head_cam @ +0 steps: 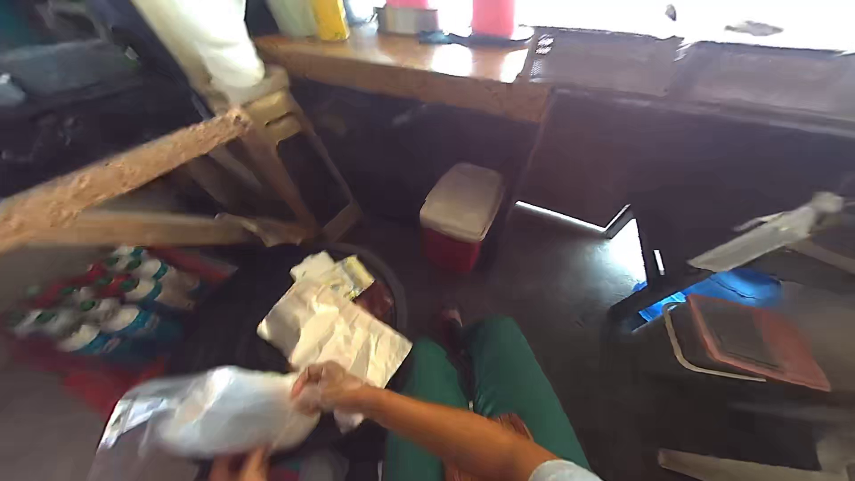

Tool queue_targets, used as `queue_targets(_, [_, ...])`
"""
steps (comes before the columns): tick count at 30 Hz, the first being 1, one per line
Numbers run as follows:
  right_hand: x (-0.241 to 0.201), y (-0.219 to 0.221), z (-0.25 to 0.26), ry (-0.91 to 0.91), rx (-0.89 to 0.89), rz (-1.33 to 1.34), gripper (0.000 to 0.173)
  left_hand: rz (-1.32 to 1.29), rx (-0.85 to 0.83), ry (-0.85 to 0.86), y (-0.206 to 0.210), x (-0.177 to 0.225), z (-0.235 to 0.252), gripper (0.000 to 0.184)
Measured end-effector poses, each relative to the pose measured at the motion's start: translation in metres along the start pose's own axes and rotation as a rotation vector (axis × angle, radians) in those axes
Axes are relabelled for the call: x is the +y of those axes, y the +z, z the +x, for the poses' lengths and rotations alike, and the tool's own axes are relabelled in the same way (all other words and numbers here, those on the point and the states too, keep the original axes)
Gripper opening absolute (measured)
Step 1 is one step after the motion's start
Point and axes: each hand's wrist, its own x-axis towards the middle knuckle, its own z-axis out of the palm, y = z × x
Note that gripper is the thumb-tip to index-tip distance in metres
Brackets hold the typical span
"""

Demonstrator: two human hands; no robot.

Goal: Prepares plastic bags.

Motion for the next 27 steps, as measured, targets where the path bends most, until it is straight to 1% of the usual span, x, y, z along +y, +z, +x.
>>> queue_targets(1, [0.003, 0.004, 0.0, -0.097, 0.039, -0.217, 0.017, 0.226, 0.041, 0.145, 0.004, -0.007, -0.001, 0.043])
queue_targets(2, [0.005, 0.006, 0.0, -0.153, 0.082, -0.448, 0.019, 0.421, 0.05, 0.248, 0.011, -0.006, -0.002, 0.048])
queue_targets(3, [0.005, 0.006, 0.002, -0.146, 0.085, -0.654, 0.023, 0.592, 0.037, 0.283, 0.016, -0.003, -0.002, 0.048])
queue_targets(4, [0.007, 0.007, 0.006, -0.097, 0.061, -0.792, 0.027, 0.725, 0.028, 0.263, 0.018, -0.001, -0.002, 0.044])
queue_targets(6, [0.012, 0.01, 0.009, 0.009, 0.013, -0.881, 0.028, 0.861, 0.004, 0.147, 0.018, 0.001, -0.003, 0.038])
queue_targets(7, [0.014, 0.011, 0.007, 0.013, 0.013, -0.892, 0.027, 0.871, 0.003, 0.133, 0.015, -0.004, -0.003, 0.035])
queue_targets(9, [0.023, 0.009, 0.005, -0.052, 0.035, -0.872, 0.022, 0.823, 0.011, 0.23, 0.003, -0.025, -0.005, 0.03])
queue_targets(10, [0.029, 0.005, 0.006, -0.081, 0.041, -0.847, 0.019, 0.754, -0.002, 0.259, -0.003, -0.033, -0.007, 0.027])
queue_targets(12, [0.033, -0.007, 0.006, -0.122, 0.008, -0.794, 0.019, 0.527, -0.037, 0.205, -0.016, -0.031, -0.011, 0.027])
queue_targets(13, [0.033, -0.014, 0.0, -0.15, -0.015, -0.768, 0.021, 0.426, -0.015, 0.192, -0.025, -0.02, -0.013, 0.034])
queue_targets(14, [0.03, -0.02, -0.011, -0.18, -0.032, -0.733, 0.023, 0.342, 0.038, 0.238, -0.033, -0.003, -0.015, 0.047])
queue_targets(15, [0.028, -0.027, -0.025, -0.211, -0.037, -0.694, 0.024, 0.305, 0.095, 0.353, -0.041, 0.02, -0.015, 0.06])
queue_targets(16, [0.024, -0.036, -0.042, -0.231, -0.038, -0.672, 0.026, 0.299, 0.13, 0.525, -0.045, 0.048, -0.012, 0.068])
queue_targets(17, [0.022, -0.048, -0.058, -0.257, -0.032, -0.662, 0.026, 0.315, 0.127, 0.711, -0.045, 0.079, -0.006, 0.072])
queue_targets(18, [0.021, -0.061, -0.073, -0.289, -0.015, -0.657, 0.024, 0.366, 0.088, 0.862, -0.041, 0.111, 0.003, 0.074])
queue_targets(19, [0.019, -0.076, -0.086, -0.326, 0.017, -0.659, 0.023, 0.445, 0.028, 0.96, -0.035, 0.138, 0.015, 0.076])
queue_targets(20, [0.017, -0.091, -0.097, -0.357, 0.062, -0.67, 0.021, 0.54, -0.044, 1.005, -0.026, 0.158, 0.028, 0.08])
queue_targets(21, [0.016, -0.106, -0.109, -0.384, 0.122, -0.685, 0.02, 0.654, -0.126, 0.991, -0.017, 0.17, 0.042, 0.085])
queue_targets(23, [0.016, -0.135, -0.134, -0.397, 0.266, -0.707, 0.019, 0.877, -0.347, 0.844, -0.002, 0.172, 0.069, 0.09])
queue_targets(24, [0.018, -0.147, -0.144, -0.394, 0.345, -0.709, 0.019, 0.906, -0.461, 0.736, 0.006, 0.168, 0.078, 0.081])
queue_targets(25, [0.022, -0.158, -0.153, -0.379, 0.42, -0.7, 0.019, 0.911, -0.544, 0.629, 0.014, 0.163, 0.082, 0.064])
queue_targets(26, [0.027, -0.166, -0.162, -0.341, 0.48, -0.68, 0.02, 0.919, -0.576, 0.556, 0.02, 0.157, 0.082, 0.05])
queue_targets(27, [0.034, -0.17, -0.171, -0.295, 0.523, -0.656, 0.021, 0.929, -0.557, 0.544, 0.025, 0.152, 0.079, 0.043])
